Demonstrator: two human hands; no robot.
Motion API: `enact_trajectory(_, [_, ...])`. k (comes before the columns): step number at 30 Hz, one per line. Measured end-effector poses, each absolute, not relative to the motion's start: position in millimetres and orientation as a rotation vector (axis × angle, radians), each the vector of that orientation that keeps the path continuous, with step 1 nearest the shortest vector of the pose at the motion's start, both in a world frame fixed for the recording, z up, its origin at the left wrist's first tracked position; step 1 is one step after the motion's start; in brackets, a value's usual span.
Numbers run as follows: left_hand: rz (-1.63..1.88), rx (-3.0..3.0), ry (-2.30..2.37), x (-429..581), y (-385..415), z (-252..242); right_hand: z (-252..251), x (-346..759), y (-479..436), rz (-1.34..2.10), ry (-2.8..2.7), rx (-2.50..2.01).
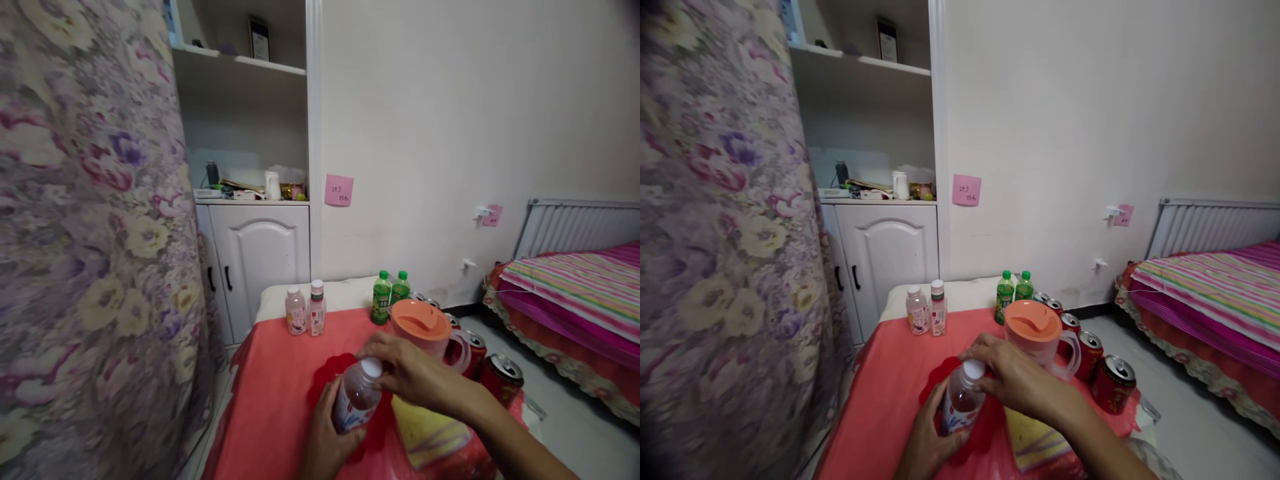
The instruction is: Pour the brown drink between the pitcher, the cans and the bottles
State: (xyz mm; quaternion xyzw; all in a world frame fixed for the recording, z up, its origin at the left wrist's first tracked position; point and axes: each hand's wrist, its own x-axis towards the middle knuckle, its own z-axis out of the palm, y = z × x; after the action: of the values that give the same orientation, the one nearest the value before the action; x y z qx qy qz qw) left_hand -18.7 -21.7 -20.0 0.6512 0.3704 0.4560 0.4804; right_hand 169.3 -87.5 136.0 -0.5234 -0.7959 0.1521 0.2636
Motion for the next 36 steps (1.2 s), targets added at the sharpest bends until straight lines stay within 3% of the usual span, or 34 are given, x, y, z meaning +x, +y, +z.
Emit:
enact_trajectory(11, [1.09,1.575,0.917,-20,-21,-21,138,167,-89,0.315,-2.209,-1.481])
enact_trajectory(19, [1.082,1.554,0.874,-18,-22,-22,127,161,-83,0.077,-2.084,-1.765])
enact_trajectory(26, [1.051,1.556,0.871,-21,-18,-21,115,164,-91,0.223,-2.04,-1.485])
enact_trajectory(36, [1.092,1.562,0.891,-23,-20,-17,111,157,-86,0.292,-1.875,-1.487])
